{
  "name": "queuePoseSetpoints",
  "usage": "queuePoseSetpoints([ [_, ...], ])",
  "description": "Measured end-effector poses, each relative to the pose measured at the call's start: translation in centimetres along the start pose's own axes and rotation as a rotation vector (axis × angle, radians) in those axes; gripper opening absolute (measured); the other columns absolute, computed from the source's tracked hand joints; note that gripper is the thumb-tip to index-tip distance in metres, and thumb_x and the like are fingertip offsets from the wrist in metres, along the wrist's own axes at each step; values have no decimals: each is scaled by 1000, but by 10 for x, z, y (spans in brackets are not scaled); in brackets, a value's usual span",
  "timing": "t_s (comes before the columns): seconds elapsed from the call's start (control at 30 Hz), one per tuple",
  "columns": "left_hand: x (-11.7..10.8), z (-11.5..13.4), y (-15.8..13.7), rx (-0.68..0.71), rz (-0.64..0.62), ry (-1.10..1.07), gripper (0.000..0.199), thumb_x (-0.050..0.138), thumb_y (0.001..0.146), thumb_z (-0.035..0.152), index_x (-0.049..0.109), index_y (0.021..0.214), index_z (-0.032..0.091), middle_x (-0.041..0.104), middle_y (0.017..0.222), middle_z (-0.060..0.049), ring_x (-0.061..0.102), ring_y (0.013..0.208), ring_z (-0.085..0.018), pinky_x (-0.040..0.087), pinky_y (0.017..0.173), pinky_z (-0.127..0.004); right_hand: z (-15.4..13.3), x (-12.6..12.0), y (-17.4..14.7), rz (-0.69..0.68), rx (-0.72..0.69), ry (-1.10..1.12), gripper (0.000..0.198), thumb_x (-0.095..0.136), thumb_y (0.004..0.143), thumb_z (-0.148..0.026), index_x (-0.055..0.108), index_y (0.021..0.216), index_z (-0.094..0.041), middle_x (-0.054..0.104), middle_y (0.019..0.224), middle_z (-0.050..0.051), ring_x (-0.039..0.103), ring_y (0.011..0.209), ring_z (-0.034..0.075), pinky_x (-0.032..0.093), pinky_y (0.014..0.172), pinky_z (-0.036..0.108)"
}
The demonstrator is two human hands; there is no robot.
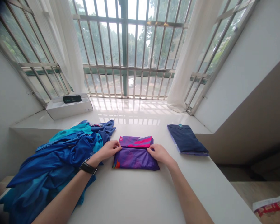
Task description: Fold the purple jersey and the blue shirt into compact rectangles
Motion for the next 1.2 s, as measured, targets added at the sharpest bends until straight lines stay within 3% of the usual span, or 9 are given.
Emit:
queuePoseSetpoints([
  [0.17,-2,5,-3,-7,-37,17,21,58,82,36,65,78,17,63,66,-1,58,64,-18,38,59,-26,1,1,0,-14,12,4,37,43,90,-40,60,66,-19,65,73,4,57,70,17,35,64,27],
  [0.4,-1,4,-4,1,8,231,16,58,84,30,67,80,18,67,77,-4,60,73,-20,34,61,-27,4,2,0,-6,25,5,35,45,89,-39,61,65,-18,65,72,4,56,68,16,34,64,27],
  [0.73,0,1,-3,1,-74,99,21,58,83,35,62,73,18,63,67,-1,58,65,-17,37,59,-26,2,0,-1,-24,21,7,32,46,88,-36,61,66,-18,66,74,4,56,69,16,35,65,27],
  [0.97,-6,7,-7,23,-6,241,13,60,82,31,58,74,20,63,73,-2,57,70,-19,35,60,-28,2,-2,-3,-7,57,-48,31,52,88,-39,63,68,-19,69,78,5,58,72,18,35,63,27],
  [1.07,-10,27,-12,141,41,312,4,58,80,19,58,84,21,65,85,-4,59,78,-21,38,65,-28,2,-5,-5,5,90,-100,32,54,88,-43,62,67,-20,70,79,6,59,73,19,33,61,27],
  [1.2,9,65,-23,385,-15,333,23,48,82,6,59,95,21,66,96,-5,61,89,-21,43,79,-29,2,-12,-11,15,158,-208,37,54,88,-51,61,67,-21,70,80,6,60,73,20,28,57,28],
])
Point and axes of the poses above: each hand's wrist, its own y-axis towards the middle knuckle, its own x-axis out of the palm, z = x × y, the point moved 9 cm from there along y, towards the middle knuckle
